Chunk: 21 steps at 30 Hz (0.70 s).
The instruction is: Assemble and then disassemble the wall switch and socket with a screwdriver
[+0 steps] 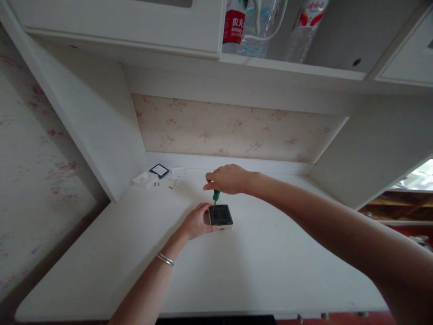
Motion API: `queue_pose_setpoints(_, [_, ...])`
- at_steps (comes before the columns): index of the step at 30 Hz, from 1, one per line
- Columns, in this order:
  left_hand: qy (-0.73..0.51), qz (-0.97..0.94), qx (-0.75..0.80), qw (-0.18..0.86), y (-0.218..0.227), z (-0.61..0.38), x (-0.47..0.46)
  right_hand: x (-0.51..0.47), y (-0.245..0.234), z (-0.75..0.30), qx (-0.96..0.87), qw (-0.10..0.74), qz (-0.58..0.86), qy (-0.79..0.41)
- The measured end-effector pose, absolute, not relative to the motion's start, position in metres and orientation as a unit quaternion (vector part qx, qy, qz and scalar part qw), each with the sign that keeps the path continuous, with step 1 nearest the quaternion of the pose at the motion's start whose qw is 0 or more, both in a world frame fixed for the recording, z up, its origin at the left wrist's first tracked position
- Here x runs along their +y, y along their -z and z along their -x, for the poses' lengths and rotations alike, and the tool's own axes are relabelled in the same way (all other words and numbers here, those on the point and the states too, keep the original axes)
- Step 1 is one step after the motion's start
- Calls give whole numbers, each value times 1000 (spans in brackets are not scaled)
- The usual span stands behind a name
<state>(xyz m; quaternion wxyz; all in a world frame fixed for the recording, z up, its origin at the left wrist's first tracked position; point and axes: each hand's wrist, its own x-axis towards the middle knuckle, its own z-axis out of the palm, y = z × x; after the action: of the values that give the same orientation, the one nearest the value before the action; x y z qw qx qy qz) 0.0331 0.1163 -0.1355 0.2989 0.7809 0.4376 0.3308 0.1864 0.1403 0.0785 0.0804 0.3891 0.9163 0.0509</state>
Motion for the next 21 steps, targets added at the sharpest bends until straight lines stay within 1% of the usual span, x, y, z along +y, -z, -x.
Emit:
queue_pose_setpoints(3, [-336,-782,430,301,135,-33,117,143,-82,-191,927,78,-366,31])
queue_pose_setpoints(5, [-338,-780,431,303,135,-33,117,144,-84,-192,927,107,-352,70])
queue_pose_setpoints(7, [-336,-778,434,305,135,-33,117,145,-85,-191,921,130,-364,49])
queue_pose_setpoints(9, [-335,-778,433,307,135,-32,117,145,-85,-188,909,119,-400,-10])
queue_pose_setpoints(11, [-337,-778,431,310,135,-32,117,145,-86,-186,903,101,-417,-18])
queue_pose_setpoints(12, [-337,-778,430,310,136,-32,118,145,-88,-186,904,101,-415,13])
queue_pose_setpoints(15, [-331,-784,428,304,136,-31,119,145,-92,-186,897,141,-394,145])
queue_pose_setpoints(16, [-329,-786,426,303,136,-31,119,146,-92,-187,892,153,-393,163])
queue_pose_setpoints(18, [-328,-786,425,306,137,-31,119,147,-92,-186,887,169,-408,136])
queue_pose_setpoints(21, [-335,-778,427,315,137,-32,118,147,-90,-183,884,143,-444,33])
